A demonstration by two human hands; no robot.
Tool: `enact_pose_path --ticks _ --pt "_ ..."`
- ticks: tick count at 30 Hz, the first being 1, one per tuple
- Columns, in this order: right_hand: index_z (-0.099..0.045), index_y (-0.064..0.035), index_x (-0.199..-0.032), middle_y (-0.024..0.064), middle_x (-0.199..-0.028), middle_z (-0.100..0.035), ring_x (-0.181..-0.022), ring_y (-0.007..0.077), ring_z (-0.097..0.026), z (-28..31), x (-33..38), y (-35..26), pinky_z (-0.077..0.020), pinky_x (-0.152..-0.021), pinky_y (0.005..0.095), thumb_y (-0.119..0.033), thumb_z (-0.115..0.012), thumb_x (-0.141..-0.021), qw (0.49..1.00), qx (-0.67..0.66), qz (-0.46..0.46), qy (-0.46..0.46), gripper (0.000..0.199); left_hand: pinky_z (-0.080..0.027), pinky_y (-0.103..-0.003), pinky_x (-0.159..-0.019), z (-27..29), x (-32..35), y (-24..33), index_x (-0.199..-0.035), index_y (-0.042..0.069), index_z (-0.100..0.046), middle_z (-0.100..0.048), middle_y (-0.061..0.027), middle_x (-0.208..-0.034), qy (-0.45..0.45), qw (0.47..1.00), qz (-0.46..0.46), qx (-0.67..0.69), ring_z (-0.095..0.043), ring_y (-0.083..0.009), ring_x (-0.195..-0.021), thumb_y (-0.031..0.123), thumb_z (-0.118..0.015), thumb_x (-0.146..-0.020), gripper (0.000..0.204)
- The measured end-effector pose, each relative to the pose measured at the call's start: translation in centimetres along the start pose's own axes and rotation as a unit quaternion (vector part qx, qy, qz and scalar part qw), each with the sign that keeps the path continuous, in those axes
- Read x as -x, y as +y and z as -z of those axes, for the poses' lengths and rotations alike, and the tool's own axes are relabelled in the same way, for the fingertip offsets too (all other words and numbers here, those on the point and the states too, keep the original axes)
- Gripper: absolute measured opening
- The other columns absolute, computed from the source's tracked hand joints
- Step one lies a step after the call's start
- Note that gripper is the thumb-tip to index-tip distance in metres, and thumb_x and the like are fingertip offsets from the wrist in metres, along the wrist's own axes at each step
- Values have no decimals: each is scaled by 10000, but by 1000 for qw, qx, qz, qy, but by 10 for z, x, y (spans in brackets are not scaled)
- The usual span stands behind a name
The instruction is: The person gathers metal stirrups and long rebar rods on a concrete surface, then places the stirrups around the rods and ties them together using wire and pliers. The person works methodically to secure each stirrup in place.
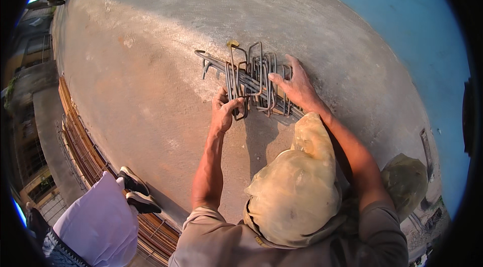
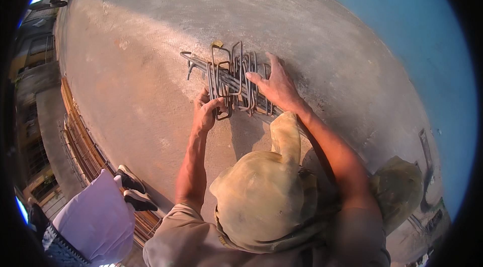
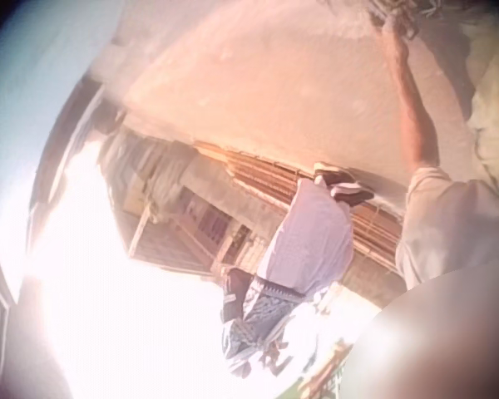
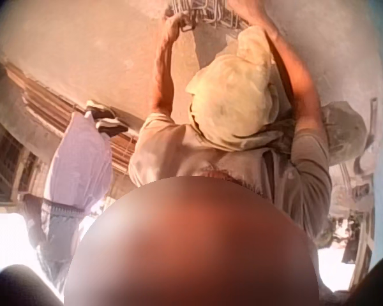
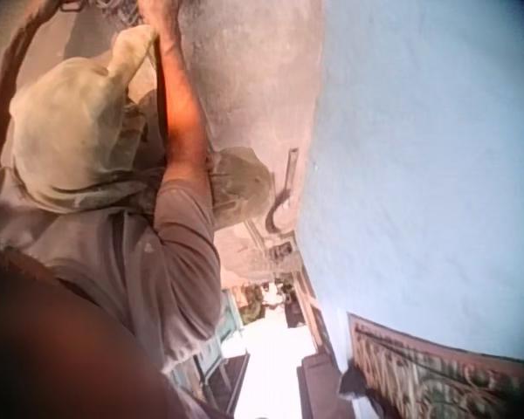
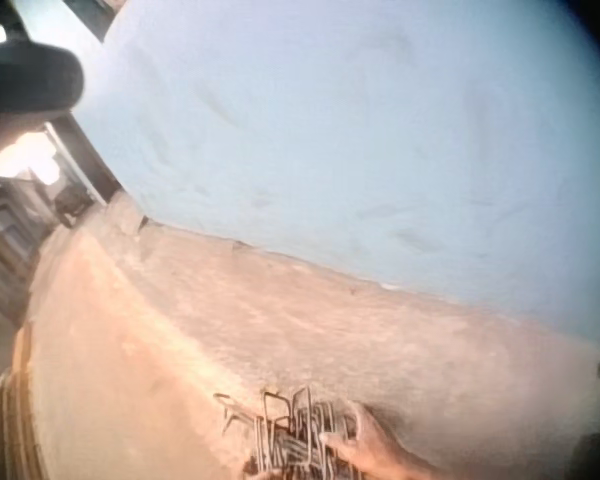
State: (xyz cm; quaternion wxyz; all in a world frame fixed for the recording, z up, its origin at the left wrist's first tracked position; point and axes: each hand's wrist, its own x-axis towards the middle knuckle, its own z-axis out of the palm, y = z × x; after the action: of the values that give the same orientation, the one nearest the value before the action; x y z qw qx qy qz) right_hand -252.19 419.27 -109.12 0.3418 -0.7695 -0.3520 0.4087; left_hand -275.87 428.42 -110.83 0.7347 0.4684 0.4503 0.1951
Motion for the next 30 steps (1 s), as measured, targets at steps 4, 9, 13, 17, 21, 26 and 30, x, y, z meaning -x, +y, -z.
enact_pose_path --ticks 4,9,13,17,21,26,30 --pt "-286 103 -1399 334 -1326 -417 -1252 388 -457 -21 -9 -11 -410 -1019 484 -486 -765 -760 946 -274 -172 17 992 -462 -293 -478 -5 -4 11 -983 26 -620 -592 -29 -665 2 995 43 86 -545 -116 -518 31 -646 -792 193" --pt "-267 153 -1376 348 -1349 -408 -1274 401 -442 -21 -8 -42 -382 -1060 469 -376 -834 -699 910 -388 -122 -83 1030 -438 -262 -440 -2 -10 17 -916 22 -658 -611 -44 -642 -43 991 124 19 -569 -115 -517 266 -750 -827 276" --pt "-179 110 -1430 348 -1365 -404 -1279 424 -439 -55 -21 -19 -354 -1089 454 -259 -828 -691 979 -196 -44 29 1051 -481 -288 -454 -43 -6 41 -875 -4 -627 -644 -57 -676 -43 946 68 -314 -596 -135 -527 281 -788 -805 334" --pt "-166 33 -1453 363 -1323 -439 -1212 458 -493 -63 -10 -37 -417 -1023 449 -152 -755 -708 993 -110 -19 47 968 -471 -259 -470 -42 1 36 -941 2 -597 -639 -45 -709 -23 962 68 -263 -586 -114 -542 261 -805 -796 362" --pt "-149 -16 -1469 355 -1300 -467 -1143 460 -548 -63 -7 -44 -463 -967 446 -76 -674 -711 992 -111 7 59 924 -442 -258 -454 -2 2 27 -910 21 -601 -630 -38 -682 -35 980 73 -183 -587 -108 -541 226 -823 -771 332" --pt "-208 12 -1443 302 -1367 -415 -1248 422 -456 -65 -8 -32 -371 -1060 425 -72 -682 -682 981 -156 30 112 901 -378 -253 -440 -5 3 42 -809 43 -588 -568 -14 -630 65 949 30 -306 -487 -84 -515 156 -769 -787 215" --pt "-300 55 -1369 255 -1252 -454 -973 309 -592 -71 -10 -25 -525 -770 360 -18 -665 -664 943 -309 -22 124 797 -354 -246 -427 -10 8 20 -804 61 -581 -535 10 -607 103 965 15 -242 -455 -69 -498 185 -775 -789 231"
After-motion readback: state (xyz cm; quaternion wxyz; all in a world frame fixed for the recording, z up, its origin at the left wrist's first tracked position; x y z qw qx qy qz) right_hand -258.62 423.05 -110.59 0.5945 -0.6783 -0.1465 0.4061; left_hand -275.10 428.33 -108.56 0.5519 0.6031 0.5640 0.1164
